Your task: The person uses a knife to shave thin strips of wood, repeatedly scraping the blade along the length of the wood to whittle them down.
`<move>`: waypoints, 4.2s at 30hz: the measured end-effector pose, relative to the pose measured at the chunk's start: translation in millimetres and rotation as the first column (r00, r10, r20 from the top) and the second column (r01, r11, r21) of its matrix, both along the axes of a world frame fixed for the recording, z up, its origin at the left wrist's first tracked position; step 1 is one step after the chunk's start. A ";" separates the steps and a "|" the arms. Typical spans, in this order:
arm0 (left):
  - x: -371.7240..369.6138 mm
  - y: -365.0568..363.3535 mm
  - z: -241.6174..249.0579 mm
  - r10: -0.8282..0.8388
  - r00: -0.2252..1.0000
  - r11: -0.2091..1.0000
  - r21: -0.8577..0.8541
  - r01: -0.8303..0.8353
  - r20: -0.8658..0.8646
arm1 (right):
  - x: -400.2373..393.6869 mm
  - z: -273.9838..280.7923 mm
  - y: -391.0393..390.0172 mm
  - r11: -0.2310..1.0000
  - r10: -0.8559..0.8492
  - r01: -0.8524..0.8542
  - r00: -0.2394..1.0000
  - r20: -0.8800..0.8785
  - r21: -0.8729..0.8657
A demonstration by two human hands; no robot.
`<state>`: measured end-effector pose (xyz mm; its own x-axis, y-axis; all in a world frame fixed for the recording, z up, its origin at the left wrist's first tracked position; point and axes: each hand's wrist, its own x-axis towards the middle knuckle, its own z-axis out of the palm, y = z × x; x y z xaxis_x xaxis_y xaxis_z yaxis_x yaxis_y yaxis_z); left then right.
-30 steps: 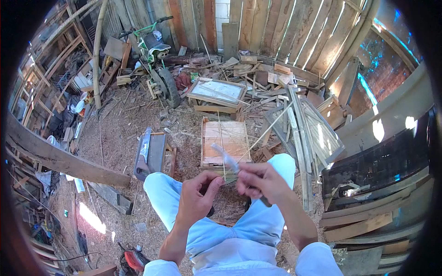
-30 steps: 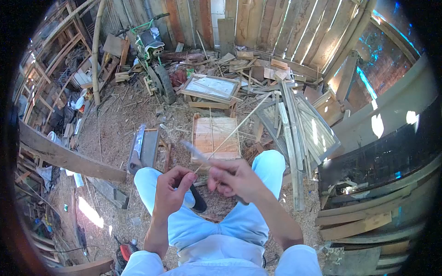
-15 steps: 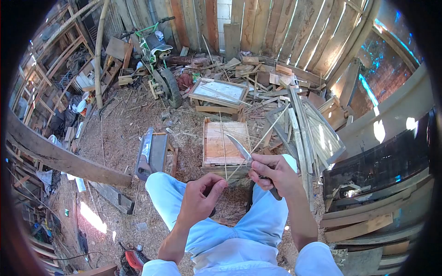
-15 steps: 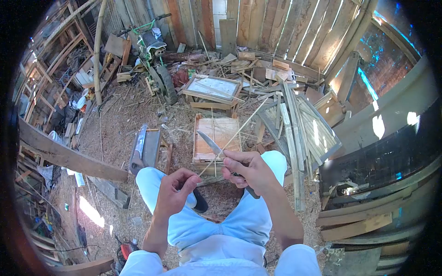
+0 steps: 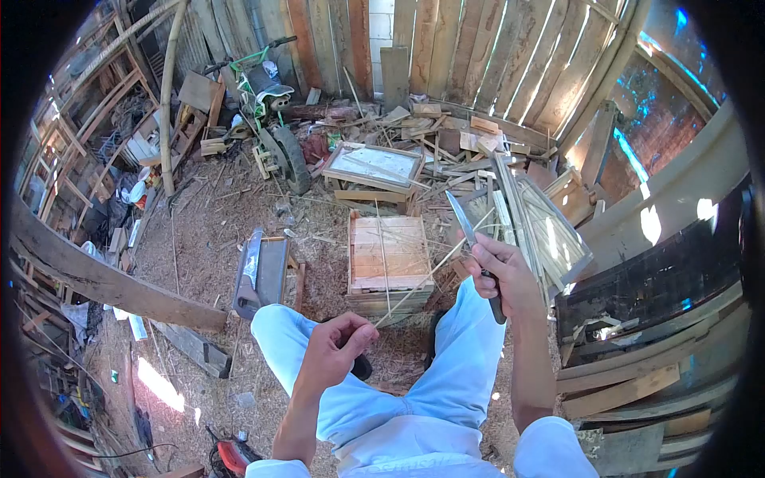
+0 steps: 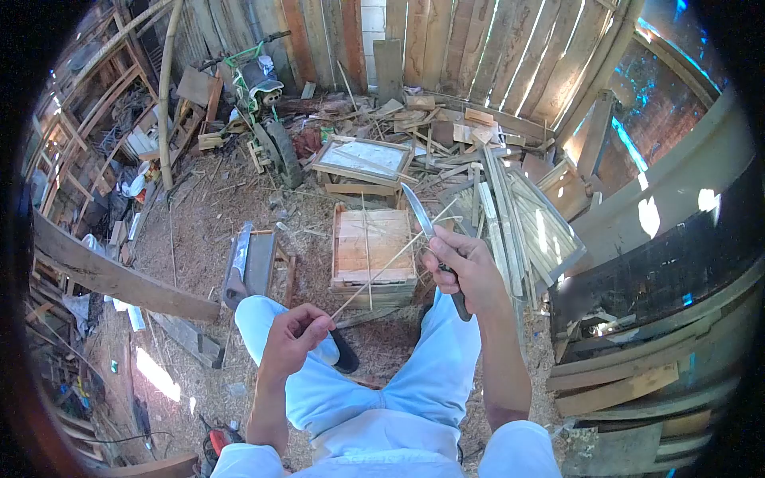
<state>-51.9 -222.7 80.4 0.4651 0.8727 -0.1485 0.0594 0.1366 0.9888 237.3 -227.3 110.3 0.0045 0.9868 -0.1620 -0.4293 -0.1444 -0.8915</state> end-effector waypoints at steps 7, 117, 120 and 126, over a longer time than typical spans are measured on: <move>10.6 6.8 1.6 -0.019 0.998 1.000 0.021 0.018 0.057 | -56.2 -8.1 -15.5 0.959 0.280 -0.282 0.958 -0.059 -0.036; 35.3 13.1 35.7 0.366 0.916 0.228 0.970 0.083 -0.165 | -59.8 19.6 -26.2 0.953 0.302 -0.302 0.953 0.020 0.035; 36.2 10.9 38.0 0.373 0.914 0.246 0.967 0.070 -0.161 | -61.6 18.5 -25.6 0.952 0.294 -0.297 0.955 0.046 0.068; 22.1 7.8 40.1 0.299 0.930 0.688 0.724 -0.055 -0.213 | -35.2 20.9 -20.3 0.986 0.145 -0.149 0.988 0.049 0.078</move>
